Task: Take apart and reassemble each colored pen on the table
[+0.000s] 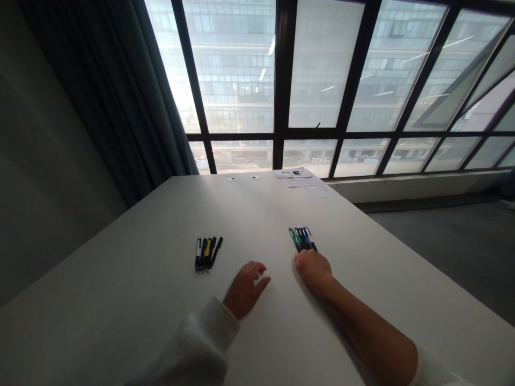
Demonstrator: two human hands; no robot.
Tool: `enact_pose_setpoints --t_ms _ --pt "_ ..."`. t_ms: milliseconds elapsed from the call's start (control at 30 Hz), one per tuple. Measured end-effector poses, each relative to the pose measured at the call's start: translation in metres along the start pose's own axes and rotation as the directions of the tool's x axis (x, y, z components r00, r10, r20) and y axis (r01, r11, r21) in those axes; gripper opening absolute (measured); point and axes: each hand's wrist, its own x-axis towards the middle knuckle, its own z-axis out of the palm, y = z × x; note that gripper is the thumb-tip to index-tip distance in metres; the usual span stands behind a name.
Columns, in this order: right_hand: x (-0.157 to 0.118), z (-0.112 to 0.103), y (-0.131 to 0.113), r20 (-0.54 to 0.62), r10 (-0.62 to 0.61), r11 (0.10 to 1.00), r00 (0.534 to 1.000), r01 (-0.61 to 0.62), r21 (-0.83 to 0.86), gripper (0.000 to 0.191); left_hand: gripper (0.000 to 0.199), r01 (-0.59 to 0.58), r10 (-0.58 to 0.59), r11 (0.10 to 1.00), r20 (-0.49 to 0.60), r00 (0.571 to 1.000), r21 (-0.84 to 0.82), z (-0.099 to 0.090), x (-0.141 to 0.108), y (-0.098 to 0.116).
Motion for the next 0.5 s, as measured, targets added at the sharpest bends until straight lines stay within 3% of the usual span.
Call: enact_pose_setpoints --t_ms 500 --pt "0.0052 0.0053 0.0033 -0.055 -0.088 0.996 0.995 0.087 -0.016 0.035 0.013 0.006 -0.006 1.000 0.001 1.000 0.012 -0.0017 0.0008 0.0027"
